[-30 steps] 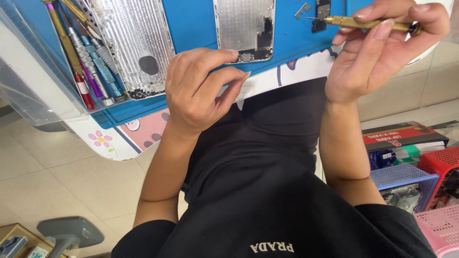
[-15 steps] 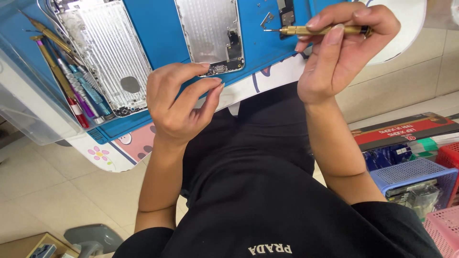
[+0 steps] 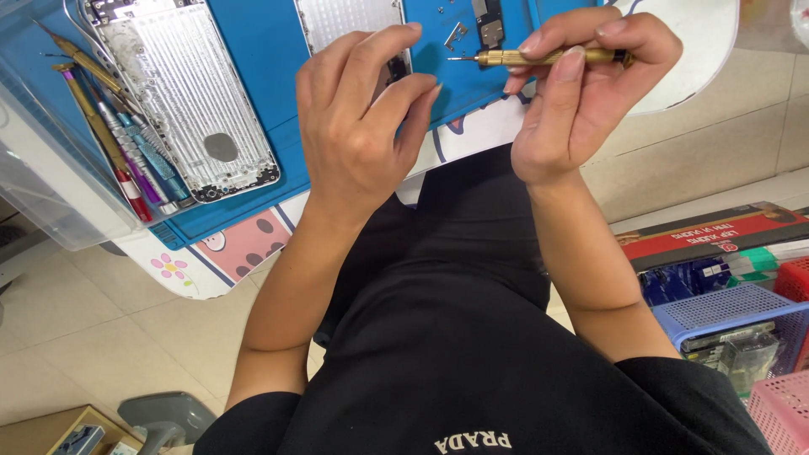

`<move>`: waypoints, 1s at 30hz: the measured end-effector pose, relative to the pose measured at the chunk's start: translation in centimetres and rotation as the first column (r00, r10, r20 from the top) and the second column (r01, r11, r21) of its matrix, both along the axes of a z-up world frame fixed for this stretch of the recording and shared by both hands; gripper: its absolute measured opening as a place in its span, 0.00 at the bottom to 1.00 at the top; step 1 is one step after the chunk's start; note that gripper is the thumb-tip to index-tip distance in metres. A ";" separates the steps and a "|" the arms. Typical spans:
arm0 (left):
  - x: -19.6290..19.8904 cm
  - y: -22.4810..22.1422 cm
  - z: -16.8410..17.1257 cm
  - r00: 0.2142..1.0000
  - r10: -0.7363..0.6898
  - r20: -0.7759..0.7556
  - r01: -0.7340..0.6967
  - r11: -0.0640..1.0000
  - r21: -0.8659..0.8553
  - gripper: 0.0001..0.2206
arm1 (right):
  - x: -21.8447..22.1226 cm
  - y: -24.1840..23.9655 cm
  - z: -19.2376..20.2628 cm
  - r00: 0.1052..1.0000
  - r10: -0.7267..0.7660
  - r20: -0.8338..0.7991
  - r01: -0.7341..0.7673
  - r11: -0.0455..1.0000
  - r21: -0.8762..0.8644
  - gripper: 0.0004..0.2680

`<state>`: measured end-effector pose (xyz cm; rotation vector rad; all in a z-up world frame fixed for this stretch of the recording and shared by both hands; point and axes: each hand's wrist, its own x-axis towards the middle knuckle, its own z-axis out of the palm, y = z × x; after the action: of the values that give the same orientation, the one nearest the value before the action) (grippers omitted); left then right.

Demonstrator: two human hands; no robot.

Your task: Disassembling and replacing internal components of a mobile phone on a repair bench.

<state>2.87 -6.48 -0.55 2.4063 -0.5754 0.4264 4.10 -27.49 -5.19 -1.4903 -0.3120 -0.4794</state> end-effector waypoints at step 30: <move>-2.7 0.2 0.1 0.991 0.069 -0.114 -0.055 0.991 0.119 0.18 | 0.0 -0.1 0.0 1.000 0.020 -0.001 -0.020 1.000 -0.015 0.07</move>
<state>0.16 -6.26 -0.42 2.5462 -0.4857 0.2817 4.06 -27.60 -5.22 -1.5006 -0.3296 -0.4614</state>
